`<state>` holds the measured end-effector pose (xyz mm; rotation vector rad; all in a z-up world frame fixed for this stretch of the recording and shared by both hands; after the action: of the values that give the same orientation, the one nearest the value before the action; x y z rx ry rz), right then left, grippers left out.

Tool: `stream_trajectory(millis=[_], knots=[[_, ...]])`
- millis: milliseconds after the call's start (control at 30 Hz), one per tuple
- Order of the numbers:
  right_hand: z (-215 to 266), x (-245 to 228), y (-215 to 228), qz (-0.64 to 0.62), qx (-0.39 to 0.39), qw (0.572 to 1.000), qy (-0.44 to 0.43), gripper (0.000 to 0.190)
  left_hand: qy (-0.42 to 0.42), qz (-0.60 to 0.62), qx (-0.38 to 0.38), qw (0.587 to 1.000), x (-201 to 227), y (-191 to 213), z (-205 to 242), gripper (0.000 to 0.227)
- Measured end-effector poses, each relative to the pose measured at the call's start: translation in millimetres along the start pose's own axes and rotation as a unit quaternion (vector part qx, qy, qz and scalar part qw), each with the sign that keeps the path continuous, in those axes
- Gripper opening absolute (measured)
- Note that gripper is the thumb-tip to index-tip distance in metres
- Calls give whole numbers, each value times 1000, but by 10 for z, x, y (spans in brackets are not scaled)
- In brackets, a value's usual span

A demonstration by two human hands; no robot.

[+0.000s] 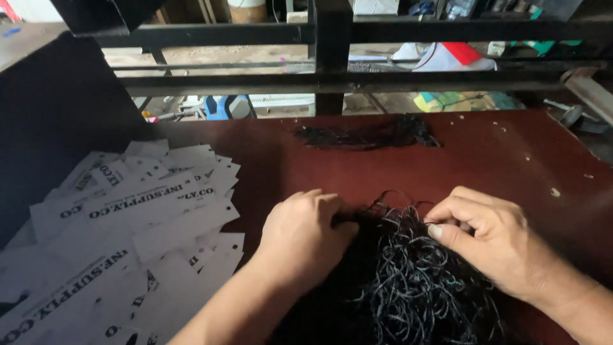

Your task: Untangling a large pile of black strings and organizing them into a separate pile on a workspace.

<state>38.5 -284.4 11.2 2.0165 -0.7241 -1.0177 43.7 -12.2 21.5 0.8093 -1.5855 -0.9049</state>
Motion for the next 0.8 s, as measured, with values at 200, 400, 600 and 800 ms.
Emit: stream_trajectory(millis=[200,400,600,800], knots=[[11,-22,-16,-11,27,999,-40,9,114,-6,-108,988,175,179,-50,19],[-24,-88,36,4,12,990,-141,12,218,178,-24,959,138,199,70,14],[-171,-305,184,-57,17,949,-308,18,196,243,30,950,84,204,39,11],[-358,-718,159,-126,86,970,-190,20,49,190,132,972,218,114,3,7]])
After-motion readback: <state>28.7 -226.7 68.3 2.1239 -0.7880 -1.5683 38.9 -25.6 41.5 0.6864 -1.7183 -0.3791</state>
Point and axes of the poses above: each hand's wrist, its own z-axis away from the middle knuckle, its own y-axis out of the back of the hand, x = y × z, the point moved 1 cm from there along -z, towards the middle knuckle, and after that the axes turned 5 degrees about y, right-handed, at the moved point
